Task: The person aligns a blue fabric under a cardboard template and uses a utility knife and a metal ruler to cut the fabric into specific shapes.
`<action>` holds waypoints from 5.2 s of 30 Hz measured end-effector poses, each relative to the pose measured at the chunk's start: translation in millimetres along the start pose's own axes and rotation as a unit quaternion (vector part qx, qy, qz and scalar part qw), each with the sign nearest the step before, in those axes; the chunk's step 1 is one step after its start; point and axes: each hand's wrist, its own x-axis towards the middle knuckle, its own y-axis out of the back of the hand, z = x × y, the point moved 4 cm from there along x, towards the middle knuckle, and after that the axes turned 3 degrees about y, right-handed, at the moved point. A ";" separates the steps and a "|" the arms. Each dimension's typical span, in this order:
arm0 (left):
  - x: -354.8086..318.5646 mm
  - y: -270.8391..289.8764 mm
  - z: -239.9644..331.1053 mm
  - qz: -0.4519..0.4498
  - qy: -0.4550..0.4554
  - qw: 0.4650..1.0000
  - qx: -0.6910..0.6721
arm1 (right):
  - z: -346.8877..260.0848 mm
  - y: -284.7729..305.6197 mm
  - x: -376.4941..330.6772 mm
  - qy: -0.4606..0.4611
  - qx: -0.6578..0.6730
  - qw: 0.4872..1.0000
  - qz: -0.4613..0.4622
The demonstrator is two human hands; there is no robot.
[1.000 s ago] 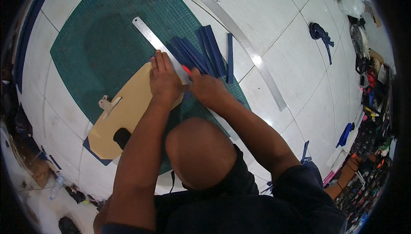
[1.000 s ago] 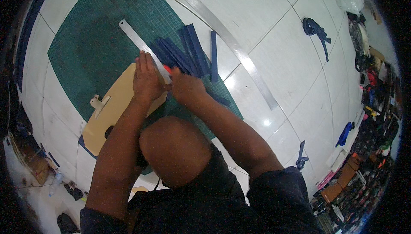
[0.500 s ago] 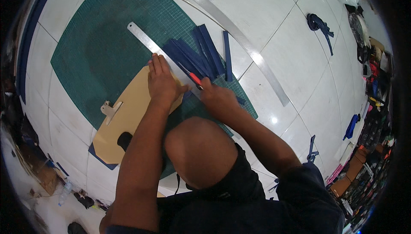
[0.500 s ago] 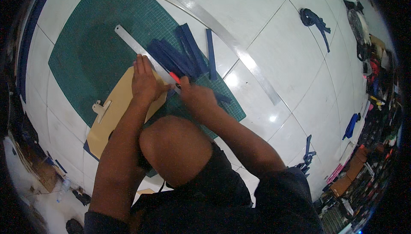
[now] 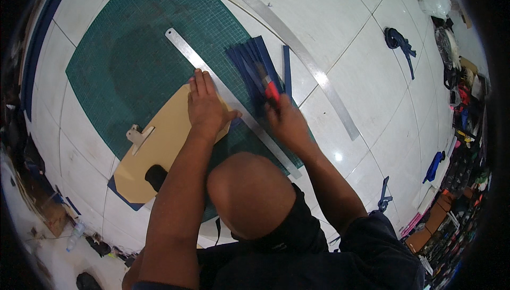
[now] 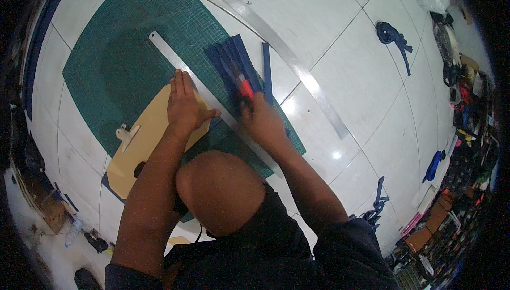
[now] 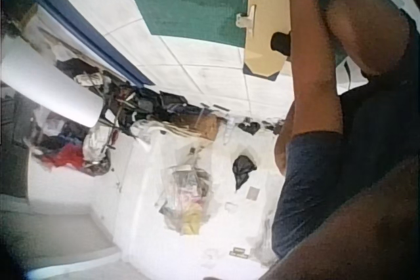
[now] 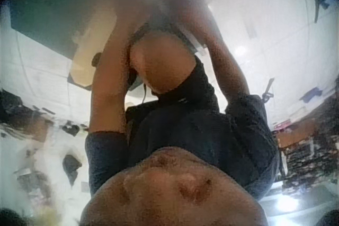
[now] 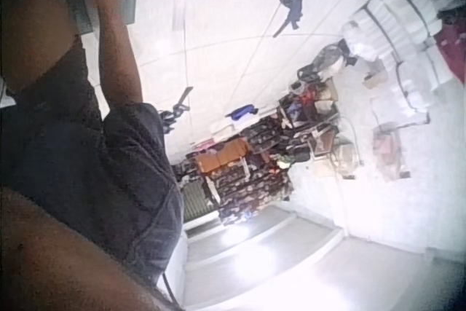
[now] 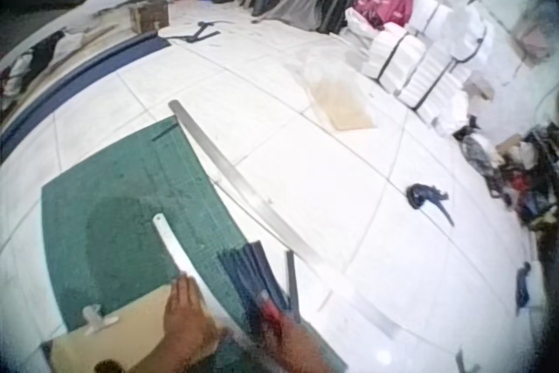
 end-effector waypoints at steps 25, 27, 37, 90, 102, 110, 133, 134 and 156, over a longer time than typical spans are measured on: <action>-0.5 0.8 3.5 -0.004 -0.013 1.000 -0.014 | 97.9 90.1 64.7 0.022 0.035 0.970 0.241; -0.3 -2.6 7.5 0.017 -0.032 0.999 -0.015 | 146.2 157.4 54.3 -0.052 -0.010 0.913 0.404; 0.5 -6.7 5.7 0.038 -0.038 0.999 -0.008 | 108.7 -9.0 -24.5 0.192 -0.059 0.967 0.160; 6.9 20.1 -252.1 0.094 -0.127 0.974 -0.161 | 237.8 -20.5 -118.9 -0.068 0.044 0.978 0.193; 17.9 65.7 -92.3 0.052 -0.380 0.923 0.012 | 221.6 -25.8 -128.8 -0.022 0.007 0.975 0.219; 46.4 36.6 -22.5 0.031 -0.485 0.872 0.061 | 231.4 -43.8 -192.6 0.011 0.030 0.957 0.290; -287.1 125.2 -93.2 -0.225 -0.593 0.768 -0.093 | -20.5 -16.0 51.3 0.198 0.015 0.977 0.080; -291.6 134.1 -101.3 -0.187 -0.582 0.785 -0.100 | -37.1 -31.3 61.7 0.151 0.030 0.986 0.069; -344.6 142.9 -81.8 -0.075 -0.450 0.886 -0.084 | -60.8 -65.6 82.9 0.137 0.006 0.986 0.091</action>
